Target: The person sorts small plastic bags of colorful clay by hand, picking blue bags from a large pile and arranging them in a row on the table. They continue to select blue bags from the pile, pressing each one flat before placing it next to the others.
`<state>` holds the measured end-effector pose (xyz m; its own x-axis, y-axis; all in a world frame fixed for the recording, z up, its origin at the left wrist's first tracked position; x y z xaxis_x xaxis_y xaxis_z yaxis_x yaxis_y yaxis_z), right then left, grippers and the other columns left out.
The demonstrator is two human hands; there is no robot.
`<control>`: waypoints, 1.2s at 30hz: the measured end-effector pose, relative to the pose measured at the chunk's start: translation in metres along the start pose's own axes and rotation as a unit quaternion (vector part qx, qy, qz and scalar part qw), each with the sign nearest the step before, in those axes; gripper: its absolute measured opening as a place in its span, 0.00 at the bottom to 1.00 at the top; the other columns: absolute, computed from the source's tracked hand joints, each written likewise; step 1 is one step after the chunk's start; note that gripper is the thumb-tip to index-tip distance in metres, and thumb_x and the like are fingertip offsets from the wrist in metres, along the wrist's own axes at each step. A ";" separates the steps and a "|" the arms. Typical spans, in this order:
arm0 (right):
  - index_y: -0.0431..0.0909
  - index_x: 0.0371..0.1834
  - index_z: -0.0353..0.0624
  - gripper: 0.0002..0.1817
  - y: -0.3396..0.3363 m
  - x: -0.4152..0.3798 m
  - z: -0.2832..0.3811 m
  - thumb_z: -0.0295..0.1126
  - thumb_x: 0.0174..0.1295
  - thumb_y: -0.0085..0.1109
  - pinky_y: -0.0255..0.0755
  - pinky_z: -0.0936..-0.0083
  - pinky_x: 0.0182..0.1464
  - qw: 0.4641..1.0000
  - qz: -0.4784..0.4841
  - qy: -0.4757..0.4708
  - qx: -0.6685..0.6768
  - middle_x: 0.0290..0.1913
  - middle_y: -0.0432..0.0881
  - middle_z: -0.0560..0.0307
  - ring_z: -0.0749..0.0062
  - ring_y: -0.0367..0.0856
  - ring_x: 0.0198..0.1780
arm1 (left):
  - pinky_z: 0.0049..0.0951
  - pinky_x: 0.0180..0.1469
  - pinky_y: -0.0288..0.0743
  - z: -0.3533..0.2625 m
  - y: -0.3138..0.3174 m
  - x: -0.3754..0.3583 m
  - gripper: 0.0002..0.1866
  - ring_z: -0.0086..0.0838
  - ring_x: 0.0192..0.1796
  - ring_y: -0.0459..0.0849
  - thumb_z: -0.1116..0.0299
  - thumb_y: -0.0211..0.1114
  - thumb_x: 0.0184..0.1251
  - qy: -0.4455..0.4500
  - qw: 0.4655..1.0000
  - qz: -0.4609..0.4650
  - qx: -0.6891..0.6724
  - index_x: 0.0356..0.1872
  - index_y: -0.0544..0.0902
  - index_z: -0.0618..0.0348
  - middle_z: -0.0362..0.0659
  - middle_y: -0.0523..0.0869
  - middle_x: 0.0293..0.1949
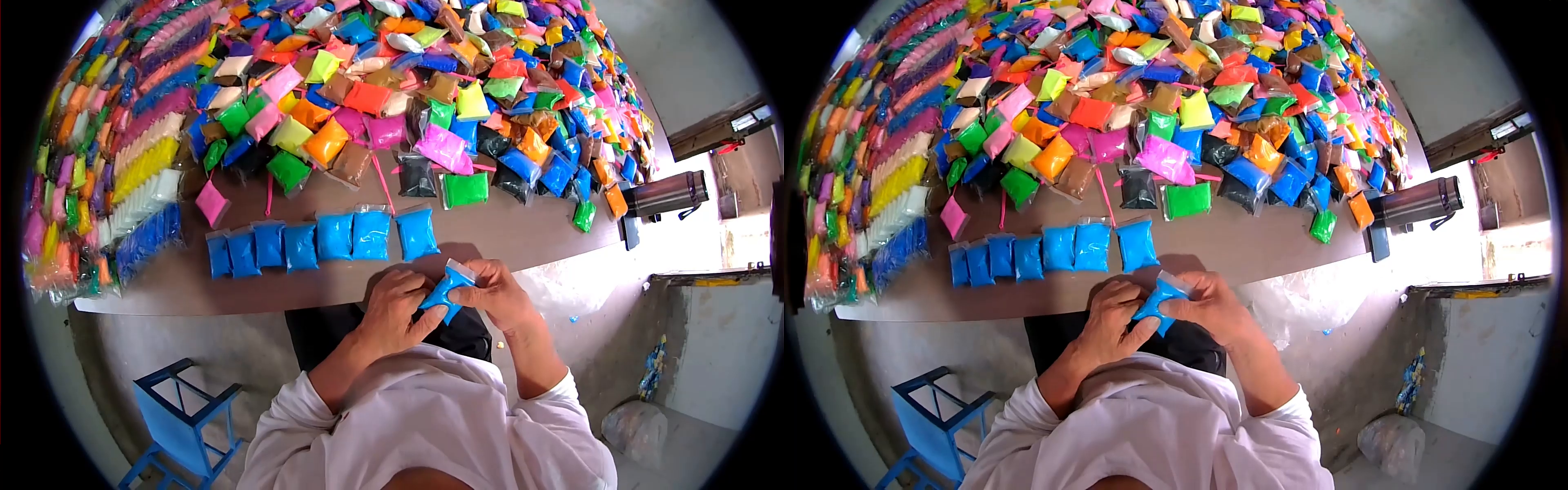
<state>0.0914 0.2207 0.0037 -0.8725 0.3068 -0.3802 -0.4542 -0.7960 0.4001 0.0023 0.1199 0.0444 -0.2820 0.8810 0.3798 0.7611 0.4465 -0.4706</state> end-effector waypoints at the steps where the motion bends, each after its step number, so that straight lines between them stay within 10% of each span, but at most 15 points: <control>1: 0.85 0.42 0.36 0.11 0.000 0.001 -0.003 0.22 0.56 0.71 0.75 0.81 0.46 1.000 0.000 0.001 0.001 0.37 0.86 0.62 0.79 0.82 0.38 | 0.40 0.44 0.72 0.001 0.000 0.001 0.19 0.42 0.38 0.80 0.55 0.63 0.67 -0.010 1.000 -0.001 -0.013 0.30 0.83 0.64 0.47 0.82 0.32; 15: 0.86 0.39 0.39 0.05 0.002 0.000 0.004 0.28 0.63 0.66 0.69 0.86 0.34 0.993 -0.082 -0.085 0.010 0.33 0.85 0.66 0.87 0.78 0.33 | 0.41 0.44 0.72 0.005 0.001 0.004 0.19 0.45 0.37 0.79 0.55 0.62 0.67 -0.038 0.999 0.025 -0.029 0.32 0.82 0.65 0.50 0.81 0.33; 36: 0.85 0.39 0.36 0.05 0.000 -0.001 -0.006 0.25 0.63 0.64 0.74 0.83 0.41 0.991 -0.099 -0.085 0.035 0.34 0.86 0.63 0.83 0.80 0.36 | 0.42 0.44 0.73 0.008 0.001 0.001 0.21 0.46 0.39 0.79 0.53 0.60 0.70 -0.052 0.997 0.029 -0.042 0.34 0.82 0.67 0.51 0.82 0.35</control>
<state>0.0931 0.2176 -0.0012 -0.7799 0.5415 -0.3139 -0.6259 -0.6750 0.3907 -0.0022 0.1226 0.0381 -0.2914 0.9185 0.2673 0.8227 0.3832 -0.4198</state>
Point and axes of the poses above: each hand's wrist, its own x-axis towards the middle knuckle, its own y-axis out of the palm, z = x × y, the point moved 9 cm from there along x, towards the middle knuckle
